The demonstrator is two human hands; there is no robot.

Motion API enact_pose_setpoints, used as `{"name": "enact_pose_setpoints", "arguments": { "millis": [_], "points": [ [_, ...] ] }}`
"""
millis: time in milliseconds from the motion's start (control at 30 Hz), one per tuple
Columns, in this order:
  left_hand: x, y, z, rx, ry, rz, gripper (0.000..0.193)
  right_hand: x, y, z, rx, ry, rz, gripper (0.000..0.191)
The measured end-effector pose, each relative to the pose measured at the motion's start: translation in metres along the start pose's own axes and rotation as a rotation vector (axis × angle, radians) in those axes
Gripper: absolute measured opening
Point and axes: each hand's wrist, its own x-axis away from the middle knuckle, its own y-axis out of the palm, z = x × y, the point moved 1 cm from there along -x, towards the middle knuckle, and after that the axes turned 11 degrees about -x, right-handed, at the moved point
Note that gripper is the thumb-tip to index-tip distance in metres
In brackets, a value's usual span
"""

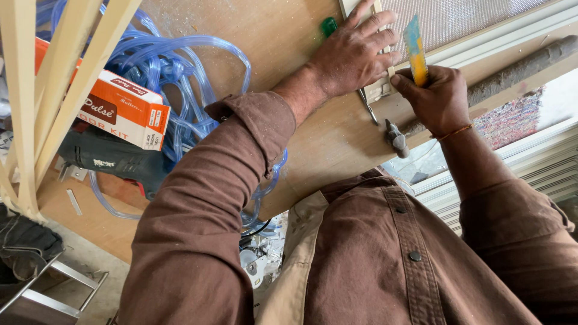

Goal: The person fits thin wooden beading strips along the edge of a mesh screen frame, marks a strip with a pencil, cuts it to length with a small hand saw, and hammers nails to secure the strips around the frame, pressing the mesh taut as they work.

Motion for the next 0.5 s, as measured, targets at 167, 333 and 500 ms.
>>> {"name": "enact_pose_setpoints", "arguments": {
  "millis": [167,333,500],
  "points": [
    [-0.0005,-0.0014,-0.0016,-0.014,0.003,0.007,0.02,-0.0003,0.0014,0.0017,-0.026,0.014,-0.005,0.016],
    [-0.0016,-0.0027,-0.0004,-0.027,0.013,0.02,0.021,-0.0004,0.0018,0.0026,-0.027,0.012,0.0,0.017],
    [0.0005,-0.0011,-0.0007,-0.132,0.065,0.038,0.02,-0.0011,0.0022,0.0018,-0.003,0.039,-0.004,0.019]
  ]
}}
